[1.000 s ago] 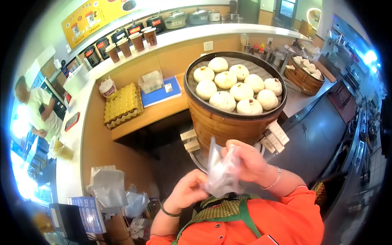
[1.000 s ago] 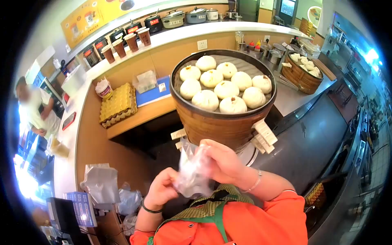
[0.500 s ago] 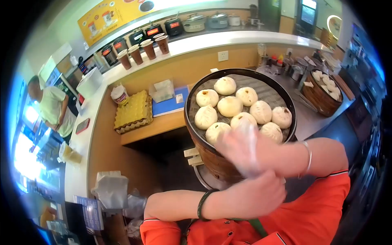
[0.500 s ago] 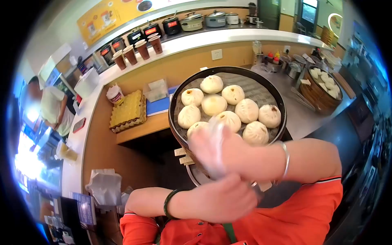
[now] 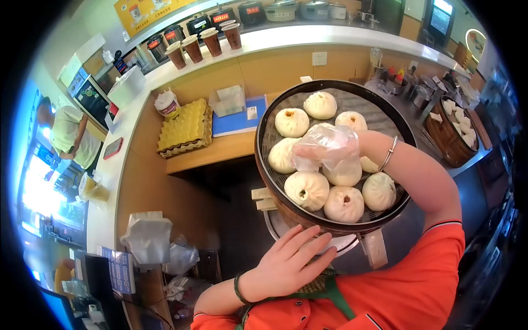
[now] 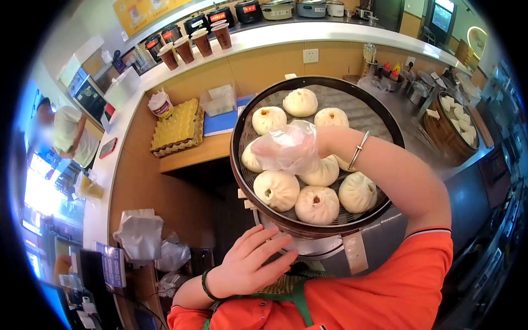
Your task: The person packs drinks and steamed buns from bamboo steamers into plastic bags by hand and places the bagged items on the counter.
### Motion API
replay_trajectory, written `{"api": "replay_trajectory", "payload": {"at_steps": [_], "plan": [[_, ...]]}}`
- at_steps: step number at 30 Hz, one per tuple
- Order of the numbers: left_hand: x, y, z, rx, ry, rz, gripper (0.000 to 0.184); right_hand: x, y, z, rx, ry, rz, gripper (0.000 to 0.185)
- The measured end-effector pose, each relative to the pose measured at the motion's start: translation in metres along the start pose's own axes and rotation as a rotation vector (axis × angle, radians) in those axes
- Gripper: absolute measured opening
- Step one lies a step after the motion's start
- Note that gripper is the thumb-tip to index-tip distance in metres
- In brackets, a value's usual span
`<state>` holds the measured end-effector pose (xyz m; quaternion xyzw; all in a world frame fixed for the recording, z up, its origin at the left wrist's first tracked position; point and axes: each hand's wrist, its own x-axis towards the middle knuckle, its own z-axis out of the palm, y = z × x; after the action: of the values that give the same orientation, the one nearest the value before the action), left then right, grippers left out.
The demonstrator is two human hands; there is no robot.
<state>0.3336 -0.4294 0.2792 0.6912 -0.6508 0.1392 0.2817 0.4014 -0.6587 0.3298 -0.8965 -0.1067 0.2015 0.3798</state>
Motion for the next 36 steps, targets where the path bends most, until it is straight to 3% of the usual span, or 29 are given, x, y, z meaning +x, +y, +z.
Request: {"api": "replay_trajectory", "payload": {"at_steps": [1, 2, 5, 8, 9, 11, 14, 15, 16, 18, 20, 21, 23, 24, 25, 26, 27, 28, 29, 31, 33, 35, 36], "plan": [[-0.004, 0.0, 0.0, -0.004, -0.003, -0.003, 0.033, -0.001, -0.002, 0.001, -0.04, 0.005, 0.001, 0.043], [-0.009, 0.002, 0.0, 0.003, -0.007, -0.003, 0.032, 0.007, 0.022, 0.015, -0.213, 0.191, -0.492, 0.038], [-0.021, 0.001, -0.002, -0.004, 0.006, -0.018, 0.031, 0.013, 0.014, 0.012, -0.159, -0.219, -0.333, 0.041], [-0.03, -0.001, 0.001, -0.017, 0.033, -0.044, 0.031, 0.007, -0.004, 0.03, -0.206, -0.336, 0.078, 0.067], [-0.035, -0.001, 0.0, -0.023, 0.045, -0.053, 0.031, 0.006, -0.006, 0.033, -0.211, -0.338, 0.067, 0.067], [-0.041, -0.001, -0.002, -0.006, 0.054, -0.06, 0.03, 0.001, -0.005, 0.031, -0.326, -0.152, -0.04, 0.063], [-0.054, -0.002, -0.009, 0.019, 0.08, -0.095, 0.029, -0.003, 0.014, 0.032, -0.362, 0.184, 0.005, 0.059], [-0.059, -0.006, -0.013, 0.016, 0.077, -0.094, 0.029, 0.003, 0.044, 0.028, -0.227, 0.395, -0.069, 0.052], [-0.066, -0.01, -0.017, 0.054, 0.1, -0.132, 0.029, -0.002, 0.033, 0.009, -0.186, 0.45, -0.142, 0.051], [-0.079, -0.026, -0.027, -0.063, 0.243, -0.156, 0.027, -0.025, -0.025, 0.014, 0.605, 0.488, -0.322, 0.037], [-0.088, -0.054, -0.042, -0.311, 0.445, -0.269, 0.023, -0.006, -0.062, 0.03, 0.576, 0.131, -0.012, 0.04], [-0.092, -0.067, -0.053, -0.593, 0.469, -0.378, 0.032, 0.006, -0.081, 0.037, 0.516, -0.052, 0.128, 0.041], [-0.086, -0.082, -0.066, -1.146, 0.532, -0.336, 0.049, 0.037, -0.129, 0.081, 0.081, -0.707, -0.035, 0.046], [-0.094, -0.086, -0.073, -1.178, 0.345, -0.273, 0.056, 0.054, -0.153, 0.102, -0.087, -0.987, -0.207, 0.048], [-0.103, -0.094, -0.075, -1.197, 0.156, -0.203, 0.064, 0.073, -0.158, 0.126, 0.003, -1.01, -0.198, 0.047], [-0.117, -0.102, -0.081, -0.937, 0.07, -0.115, 0.064, 0.099, -0.168, 0.141, 0.01, -1.121, -0.267, 0.047], [-0.135, -0.103, -0.083, -1.035, 0.228, -0.185, 0.044, 0.124, -0.179, 0.151, 0.088, -1.308, -0.364, 0.04], [-0.156, -0.112, -0.093, -0.941, 0.264, -0.166, 0.032, 0.149, -0.189, 0.16, 0.181, -1.502, -0.442, 0.033], [-0.178, -0.117, -0.105, -0.855, 0.299, -0.164, 0.021, 0.164, -0.194, 0.172, 0.23, -1.537, -0.466, 0.028], [-0.203, -0.109, -0.129, -0.54, 0.429, -0.317, 0.01, 0.182, -0.186, 0.193, 0.175, -1.374, -0.453, 0.021], [-0.231, -0.117, -0.137, -0.267, 0.561, -0.453, 0.013, 0.222, -0.198, 0.202, 0.126, -1.303, -0.508, 0.022], [-0.26, -0.123, -0.154, -0.146, 0.866, -0.59, 0.017, 0.271, -0.216, 0.206, 0.078, -1.3, -0.602, 0.028], [-0.272, -0.123, -0.158, -0.057, 0.944, -0.546, 0.015, 0.285, -0.221, 0.201, 0.175, -1.002, -0.632, 0.031]]}}
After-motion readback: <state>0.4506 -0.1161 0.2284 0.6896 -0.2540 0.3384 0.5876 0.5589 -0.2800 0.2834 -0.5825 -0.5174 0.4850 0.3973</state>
